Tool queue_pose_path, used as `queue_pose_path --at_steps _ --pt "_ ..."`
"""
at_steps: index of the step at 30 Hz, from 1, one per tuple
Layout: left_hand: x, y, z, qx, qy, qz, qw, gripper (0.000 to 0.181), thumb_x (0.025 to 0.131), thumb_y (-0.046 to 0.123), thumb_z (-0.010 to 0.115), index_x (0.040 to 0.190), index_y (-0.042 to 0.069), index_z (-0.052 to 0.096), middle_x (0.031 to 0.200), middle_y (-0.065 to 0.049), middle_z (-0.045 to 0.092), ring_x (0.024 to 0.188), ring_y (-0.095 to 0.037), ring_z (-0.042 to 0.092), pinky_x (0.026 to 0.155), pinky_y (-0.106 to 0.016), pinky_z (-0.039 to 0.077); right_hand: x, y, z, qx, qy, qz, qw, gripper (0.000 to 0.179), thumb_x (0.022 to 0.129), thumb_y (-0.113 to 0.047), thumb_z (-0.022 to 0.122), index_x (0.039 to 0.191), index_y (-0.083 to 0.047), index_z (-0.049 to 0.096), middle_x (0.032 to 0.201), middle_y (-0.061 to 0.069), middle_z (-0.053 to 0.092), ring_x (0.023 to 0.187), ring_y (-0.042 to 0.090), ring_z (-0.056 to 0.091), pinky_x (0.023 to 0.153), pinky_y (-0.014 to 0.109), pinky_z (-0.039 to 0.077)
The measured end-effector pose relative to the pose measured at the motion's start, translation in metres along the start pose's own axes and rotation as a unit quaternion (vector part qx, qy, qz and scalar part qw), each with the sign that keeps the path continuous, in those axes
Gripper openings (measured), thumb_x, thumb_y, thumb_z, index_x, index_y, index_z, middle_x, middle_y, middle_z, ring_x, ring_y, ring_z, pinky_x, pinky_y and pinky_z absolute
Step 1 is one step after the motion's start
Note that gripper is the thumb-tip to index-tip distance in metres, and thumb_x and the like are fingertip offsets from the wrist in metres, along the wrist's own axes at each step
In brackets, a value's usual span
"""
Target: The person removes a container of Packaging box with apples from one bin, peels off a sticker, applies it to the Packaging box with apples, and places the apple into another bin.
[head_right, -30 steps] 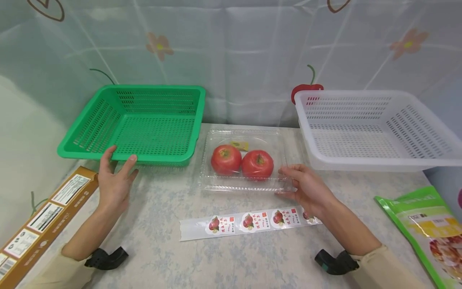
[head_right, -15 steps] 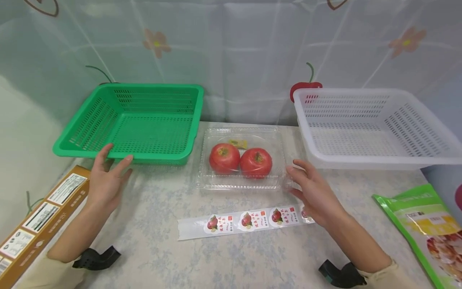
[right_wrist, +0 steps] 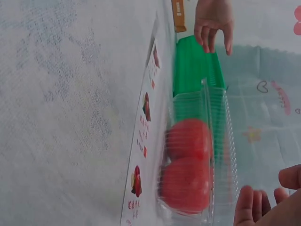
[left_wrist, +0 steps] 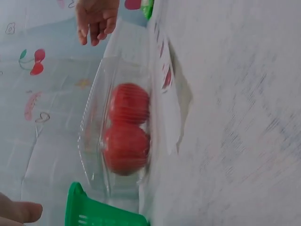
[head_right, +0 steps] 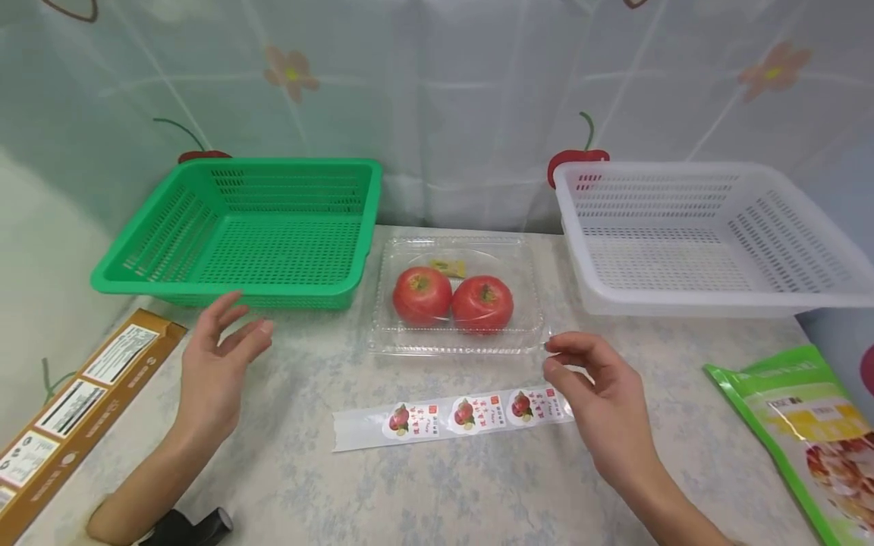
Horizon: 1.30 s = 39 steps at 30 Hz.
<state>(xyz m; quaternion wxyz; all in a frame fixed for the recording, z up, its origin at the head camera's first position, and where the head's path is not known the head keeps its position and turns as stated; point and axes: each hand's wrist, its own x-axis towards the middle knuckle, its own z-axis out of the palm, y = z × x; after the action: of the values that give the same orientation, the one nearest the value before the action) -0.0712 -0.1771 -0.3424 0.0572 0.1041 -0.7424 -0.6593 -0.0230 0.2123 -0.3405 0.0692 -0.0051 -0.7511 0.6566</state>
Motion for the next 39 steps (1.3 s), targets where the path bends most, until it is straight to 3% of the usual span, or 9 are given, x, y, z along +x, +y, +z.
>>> queue_pose_path --at_steps 2,4,8,11,15,19,27,35,39 --pt "-0.01 -0.004 0.004 0.034 -0.052 0.026 0.9977 0.049 0.095 0.01 0.067 0.141 0.012 0.05 0.135 -0.009 0.048 0.112 -0.015 0.057 0.087 -0.024 0.049 -0.004 -0.001 0.007 -0.041 -0.038 -0.008 0.9984 0.018 0.093 0.001 0.065 0.111 0.001 0.064 0.102 0.008 0.067 0.086 0.017 0.064 0.071 0.022 0.052" --pt "-0.019 -0.007 0.009 0.063 -0.128 0.052 0.9884 0.039 0.094 0.009 0.069 0.131 0.006 0.058 0.122 -0.012 0.058 0.101 -0.014 0.062 0.082 -0.023 0.051 -0.006 0.0 0.013 -0.073 -0.093 -0.018 0.9929 0.013 0.094 -0.001 0.065 0.107 -0.001 0.065 0.097 0.011 0.066 0.08 0.02 0.064 0.07 0.026 0.054" --pt "-0.033 -0.015 0.016 0.123 -0.279 0.095 0.9476 0.034 0.09 0.017 0.074 0.122 0.006 0.065 0.106 -0.012 0.065 0.086 -0.015 0.064 0.079 -0.028 0.053 -0.008 0.008 0.03 -0.104 -0.197 -0.038 0.9742 0.011 0.093 -0.003 0.066 0.103 -0.008 0.067 0.092 0.005 0.067 0.076 0.022 0.064 0.067 0.028 0.053" --pt "-0.037 -0.019 0.021 0.171 -0.33 0.118 0.9209 0.035 0.089 0.024 0.075 0.122 0.012 0.067 0.103 -0.005 0.065 0.082 -0.013 0.062 0.077 -0.029 0.052 -0.006 0.013 0.045 -0.115 -0.249 -0.05 0.9605 0.011 0.093 -0.004 0.067 0.102 -0.011 0.069 0.093 -0.004 0.068 0.078 0.018 0.064 0.068 0.027 0.052" --pt "-0.036 -0.027 0.025 0.222 -0.354 0.133 0.8986 0.036 0.088 0.025 0.077 0.121 0.015 0.069 0.096 0.001 0.061 0.077 -0.009 0.055 0.07 -0.025 0.049 -0.002 0.018 0.061 -0.114 -0.289 -0.051 0.9491 0.01 0.093 -0.01 0.069 0.103 -0.012 0.07 0.093 -0.008 0.066 0.081 0.015 0.062 0.071 0.027 0.052" --pt "-0.034 -0.036 0.026 0.255 -0.363 0.139 0.8854 0.039 0.086 0.022 0.078 0.123 0.015 0.069 0.089 0.004 0.055 0.071 -0.006 0.049 0.063 -0.024 0.044 0.004 0.023 0.075 -0.14 -0.303 -0.059 0.9408 0.013 0.093 -0.015 0.07 0.105 -0.013 0.071 0.09 -0.009 0.065 0.08 0.013 0.061 0.071 0.027 0.052" --pt "-0.036 -0.044 0.03 0.302 -0.353 0.136 0.8753 0.051 0.085 0.017 0.079 0.133 0.015 0.063 0.091 0.008 0.052 0.067 -0.004 0.044 0.059 -0.024 0.041 0.016 0.033 0.098 -0.196 -0.329 -0.096 0.9187 0.025 0.092 -0.02 0.072 0.115 -0.011 0.071 0.095 -0.006 0.062 0.08 0.007 0.057 0.071 0.026 0.051" --pt "-0.035 -0.044 0.033 0.336 -0.366 0.147 0.8551 0.051 0.087 0.013 0.077 0.136 0.014 0.062 0.087 0.008 0.046 0.064 -0.004 0.04 0.058 -0.025 0.039 0.022 0.032 0.109 -0.253 -0.366 -0.09 0.8911 0.038 0.094 -0.024 0.069 0.129 -0.01 0.066 0.094 -0.006 0.054 0.077 0.008 0.05 0.066 0.025 0.044" --pt "-0.036 -0.045 0.033 0.345 -0.361 0.15 0.8531 0.049 0.086 0.014 0.077 0.134 0.014 0.064 0.089 0.01 0.046 0.064 -0.003 0.04 0.057 -0.024 0.039 0.021 0.035 0.112 -0.273 -0.371 -0.111 0.8806 0.04 0.094 -0.022 0.069 0.13 -0.005 0.065 0.098 -0.006 0.051 0.079 0.008 0.048 0.068 0.025 0.043"
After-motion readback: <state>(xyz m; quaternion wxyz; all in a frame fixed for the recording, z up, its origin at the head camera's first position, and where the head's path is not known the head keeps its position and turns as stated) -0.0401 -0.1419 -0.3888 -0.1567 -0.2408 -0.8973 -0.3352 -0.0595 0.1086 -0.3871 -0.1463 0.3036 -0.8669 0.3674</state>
